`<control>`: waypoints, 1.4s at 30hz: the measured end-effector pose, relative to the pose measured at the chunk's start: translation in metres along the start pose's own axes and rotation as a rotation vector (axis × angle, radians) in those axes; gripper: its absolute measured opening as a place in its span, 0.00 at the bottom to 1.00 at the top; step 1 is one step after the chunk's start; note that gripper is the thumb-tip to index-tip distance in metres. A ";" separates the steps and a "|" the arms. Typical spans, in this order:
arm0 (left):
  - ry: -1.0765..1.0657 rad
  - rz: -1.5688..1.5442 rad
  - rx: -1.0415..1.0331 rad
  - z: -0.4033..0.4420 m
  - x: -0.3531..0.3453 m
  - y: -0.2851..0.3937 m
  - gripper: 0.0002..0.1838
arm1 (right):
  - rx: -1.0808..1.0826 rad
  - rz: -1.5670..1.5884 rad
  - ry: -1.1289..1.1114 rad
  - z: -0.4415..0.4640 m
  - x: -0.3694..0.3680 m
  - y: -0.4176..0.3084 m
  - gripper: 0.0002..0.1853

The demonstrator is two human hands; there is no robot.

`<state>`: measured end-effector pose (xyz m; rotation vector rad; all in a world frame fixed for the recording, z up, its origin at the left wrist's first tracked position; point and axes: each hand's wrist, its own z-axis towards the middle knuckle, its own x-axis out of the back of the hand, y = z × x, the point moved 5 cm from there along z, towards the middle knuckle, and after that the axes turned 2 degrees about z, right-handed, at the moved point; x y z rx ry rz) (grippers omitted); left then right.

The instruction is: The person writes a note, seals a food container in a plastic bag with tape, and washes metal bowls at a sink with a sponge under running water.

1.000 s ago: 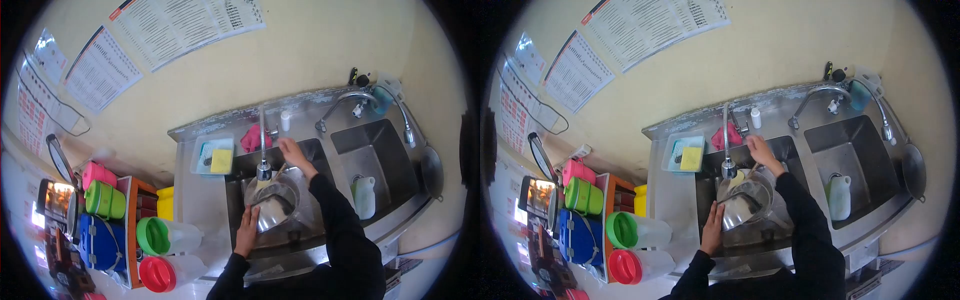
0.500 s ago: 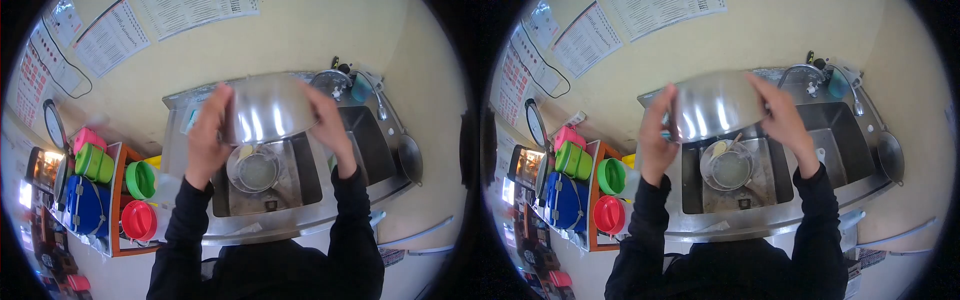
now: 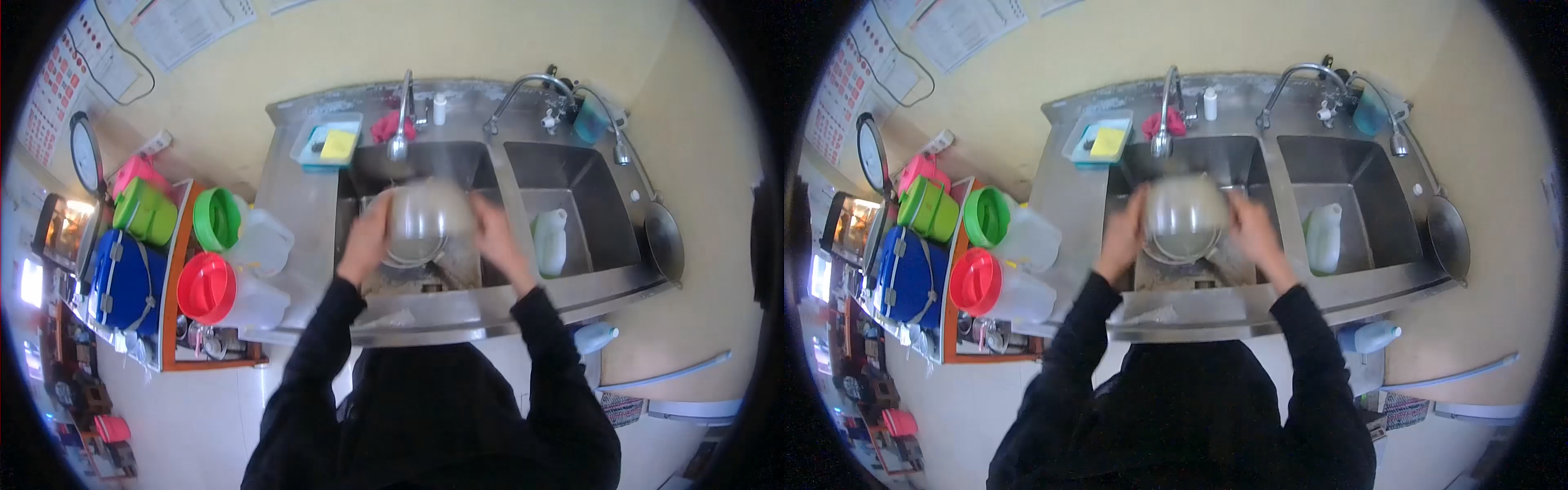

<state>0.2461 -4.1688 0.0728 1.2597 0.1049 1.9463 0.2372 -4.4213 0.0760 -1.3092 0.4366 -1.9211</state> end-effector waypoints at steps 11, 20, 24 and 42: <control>0.458 0.006 -0.235 0.054 0.149 0.134 0.34 | 0.324 0.194 0.419 0.038 0.140 -0.138 0.26; -0.002 -0.015 0.066 0.010 0.032 0.060 0.41 | 0.222 0.099 0.172 -0.004 0.048 -0.024 0.24; 0.516 0.118 -0.289 0.064 0.165 0.170 0.27 | 0.343 0.152 0.602 0.045 0.159 -0.087 0.25; 0.543 -0.098 -0.037 -0.129 0.143 0.109 0.34 | 0.187 0.352 0.460 -0.074 0.000 -0.089 0.18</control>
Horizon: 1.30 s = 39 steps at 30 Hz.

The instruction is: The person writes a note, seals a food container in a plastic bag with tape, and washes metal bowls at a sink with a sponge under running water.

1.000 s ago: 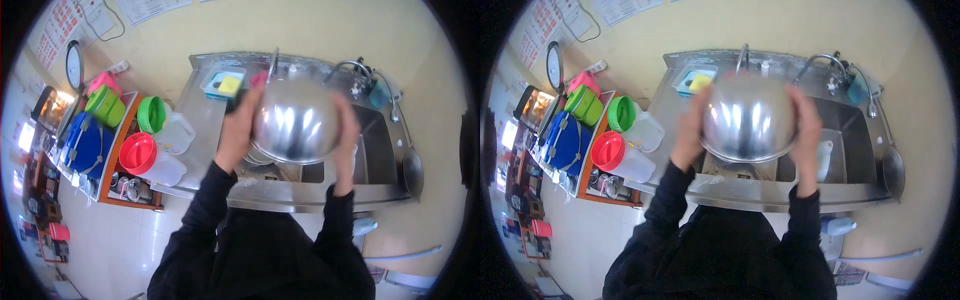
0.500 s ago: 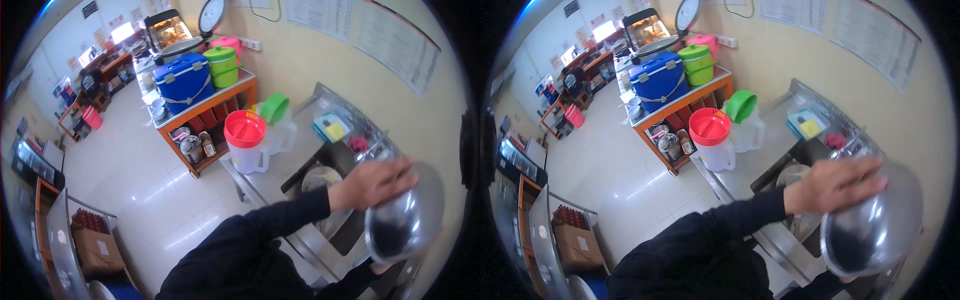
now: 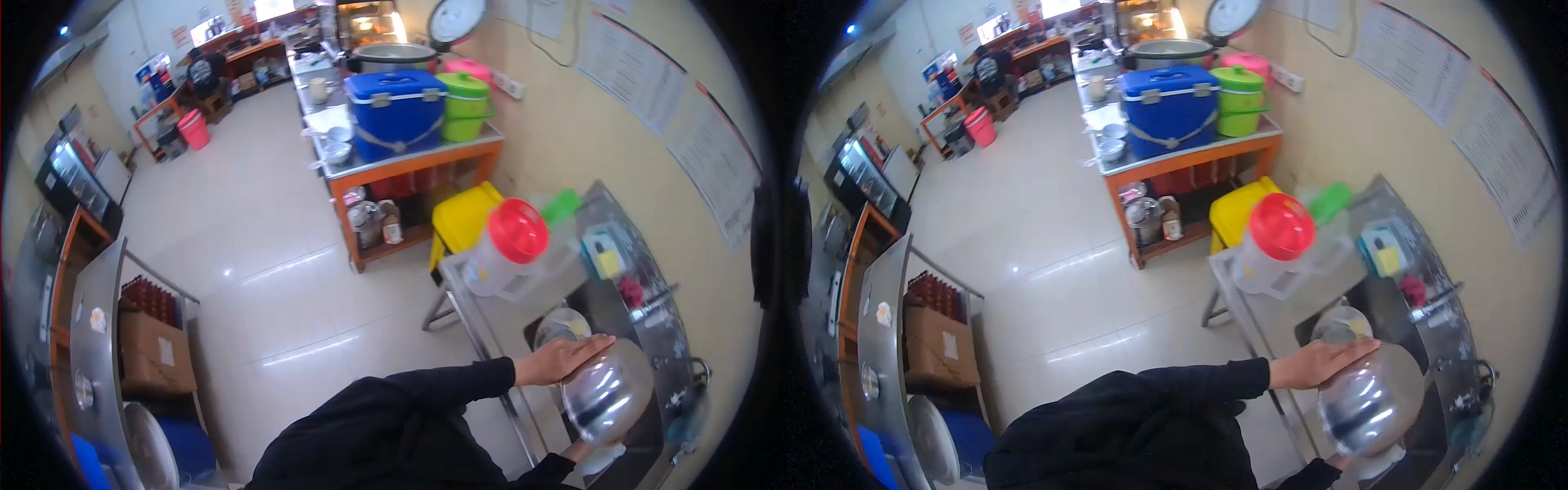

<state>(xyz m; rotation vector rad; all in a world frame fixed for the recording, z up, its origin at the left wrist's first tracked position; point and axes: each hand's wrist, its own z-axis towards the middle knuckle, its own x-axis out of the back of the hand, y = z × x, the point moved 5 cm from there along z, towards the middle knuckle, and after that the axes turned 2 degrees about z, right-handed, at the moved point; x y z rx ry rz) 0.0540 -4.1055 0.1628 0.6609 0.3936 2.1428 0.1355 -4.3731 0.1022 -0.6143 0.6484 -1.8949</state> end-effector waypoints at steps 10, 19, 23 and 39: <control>0.348 0.556 0.773 -0.339 0.356 0.017 0.33 | -0.226 0.088 -0.266 -0.151 -0.160 -0.129 0.19; 0.708 0.697 2.793 -0.829 0.275 0.266 0.36 | 0.363 0.166 -1.398 -0.390 -0.300 -0.250 0.27; 0.849 0.317 3.052 -0.832 0.201 0.362 0.34 | 0.326 -0.128 -1.639 -0.426 -0.335 -0.147 0.28; 0.753 0.815 2.188 -0.761 0.624 0.021 0.33 | 0.448 -0.167 -2.304 -0.601 -0.627 -0.411 0.18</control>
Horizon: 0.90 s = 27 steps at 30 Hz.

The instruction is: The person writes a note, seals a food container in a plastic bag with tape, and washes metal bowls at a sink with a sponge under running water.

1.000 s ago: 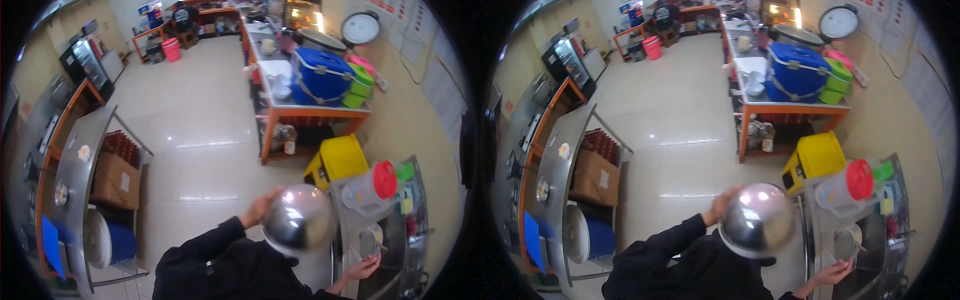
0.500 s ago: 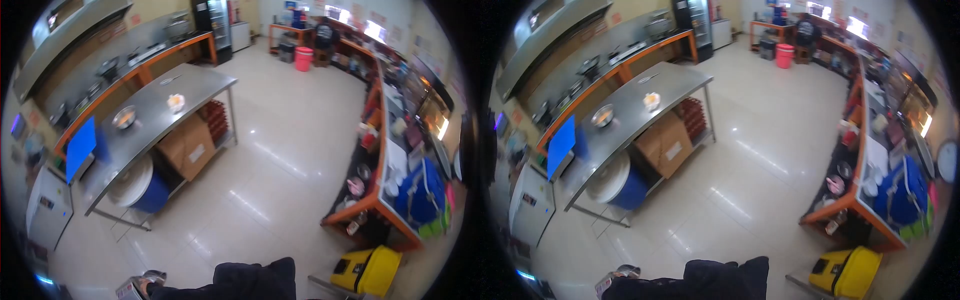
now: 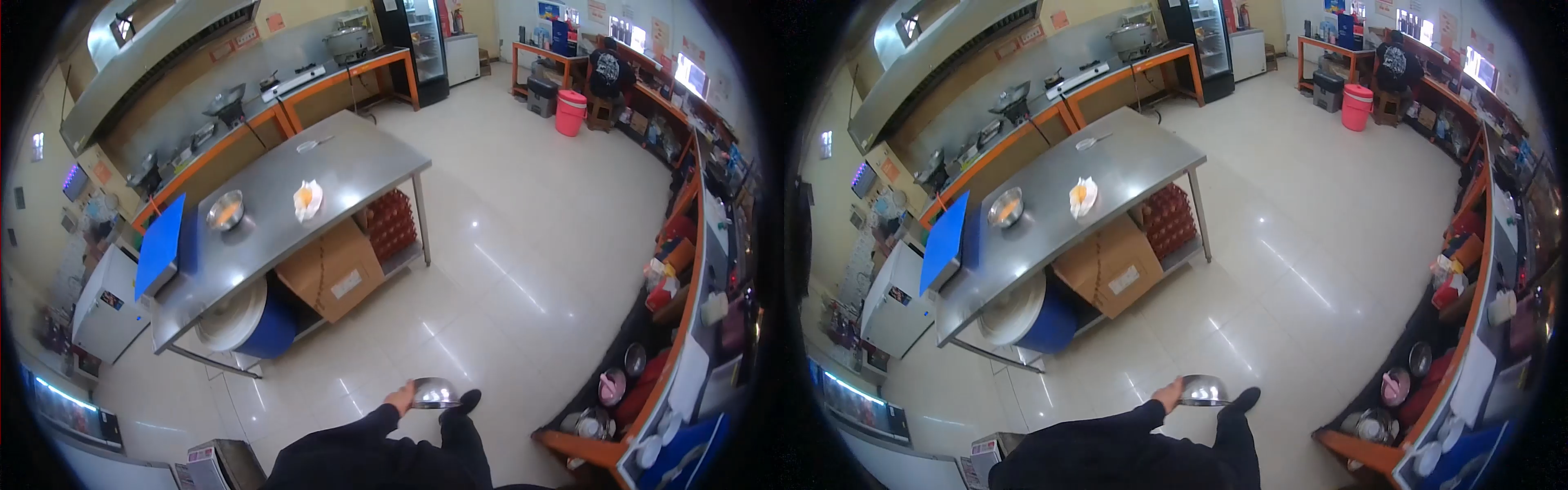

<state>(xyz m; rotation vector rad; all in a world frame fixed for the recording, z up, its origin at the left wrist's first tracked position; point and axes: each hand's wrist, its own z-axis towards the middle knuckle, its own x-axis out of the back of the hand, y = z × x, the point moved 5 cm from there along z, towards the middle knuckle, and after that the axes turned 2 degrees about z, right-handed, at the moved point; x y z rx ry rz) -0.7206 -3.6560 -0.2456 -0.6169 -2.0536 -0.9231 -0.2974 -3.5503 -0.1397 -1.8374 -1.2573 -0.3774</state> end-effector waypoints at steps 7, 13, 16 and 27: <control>0.166 -0.172 0.323 0.093 0.070 0.010 0.37 | 0.436 0.037 -0.147 0.115 0.164 -0.148 0.13; -0.128 0.005 0.871 0.063 0.057 -0.060 0.22 | 1.141 0.599 -0.989 0.154 0.346 -0.389 0.09; -0.273 0.053 0.843 0.176 0.098 -0.043 0.23 | 1.853 0.627 -1.280 0.201 0.406 -0.467 0.08; -1.002 0.402 -0.654 0.661 0.210 0.125 0.26 | 1.575 0.829 -1.076 0.464 0.535 -0.538 0.13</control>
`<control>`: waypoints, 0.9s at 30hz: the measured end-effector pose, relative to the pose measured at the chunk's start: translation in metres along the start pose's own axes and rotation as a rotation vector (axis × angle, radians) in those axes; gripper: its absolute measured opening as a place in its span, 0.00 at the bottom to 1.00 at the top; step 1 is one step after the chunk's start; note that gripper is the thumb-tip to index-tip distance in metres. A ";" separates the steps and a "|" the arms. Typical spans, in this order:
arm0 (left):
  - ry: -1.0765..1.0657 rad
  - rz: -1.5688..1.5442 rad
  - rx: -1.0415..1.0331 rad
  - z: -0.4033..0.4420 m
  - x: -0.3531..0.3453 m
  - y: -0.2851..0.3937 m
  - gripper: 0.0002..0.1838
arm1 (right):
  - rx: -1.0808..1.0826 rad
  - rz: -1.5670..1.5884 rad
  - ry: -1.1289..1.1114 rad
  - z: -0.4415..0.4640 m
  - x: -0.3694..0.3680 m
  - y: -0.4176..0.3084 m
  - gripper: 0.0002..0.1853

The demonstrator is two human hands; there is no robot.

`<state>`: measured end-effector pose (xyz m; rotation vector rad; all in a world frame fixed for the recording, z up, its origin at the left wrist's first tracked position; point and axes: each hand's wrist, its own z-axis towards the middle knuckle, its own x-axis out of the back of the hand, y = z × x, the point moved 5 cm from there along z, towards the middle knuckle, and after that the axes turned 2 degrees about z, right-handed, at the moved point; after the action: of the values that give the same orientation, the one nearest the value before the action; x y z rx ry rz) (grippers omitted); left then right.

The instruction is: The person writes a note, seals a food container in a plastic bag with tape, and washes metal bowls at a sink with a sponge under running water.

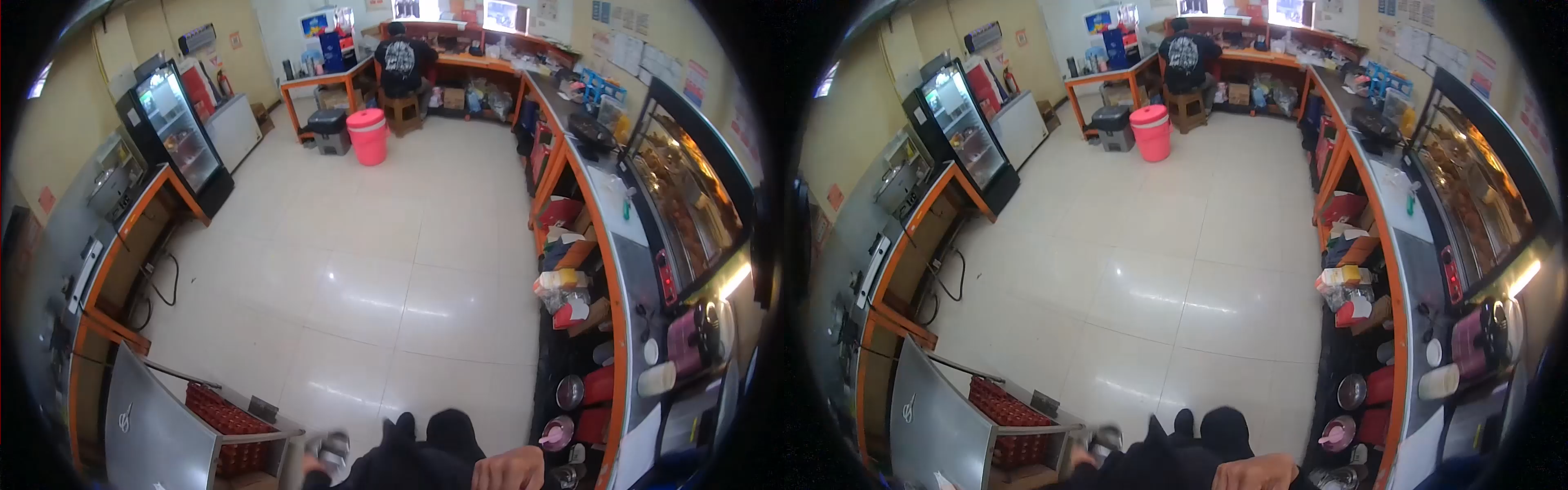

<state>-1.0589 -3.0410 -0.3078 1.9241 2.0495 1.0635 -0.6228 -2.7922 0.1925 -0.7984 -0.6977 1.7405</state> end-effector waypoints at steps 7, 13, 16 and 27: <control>1.119 -0.054 0.735 0.107 0.501 0.006 0.29 | -0.051 -0.002 0.351 -0.043 0.181 -0.061 0.13; 0.970 -0.264 0.985 0.202 0.664 0.039 0.28 | 0.019 -0.069 0.364 -0.062 0.369 -0.146 0.14; 0.833 -0.313 0.975 0.220 0.660 0.055 0.29 | 0.020 -0.052 0.340 -0.071 0.463 -0.181 0.14; 0.559 -0.840 1.393 0.314 0.697 0.073 0.21 | 0.058 -0.053 0.173 -0.079 0.829 -0.279 0.15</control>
<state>-0.9506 -2.2835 -0.2495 0.5097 3.8908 -0.2342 -0.5904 -1.9148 0.2114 -0.8712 -0.5447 1.6151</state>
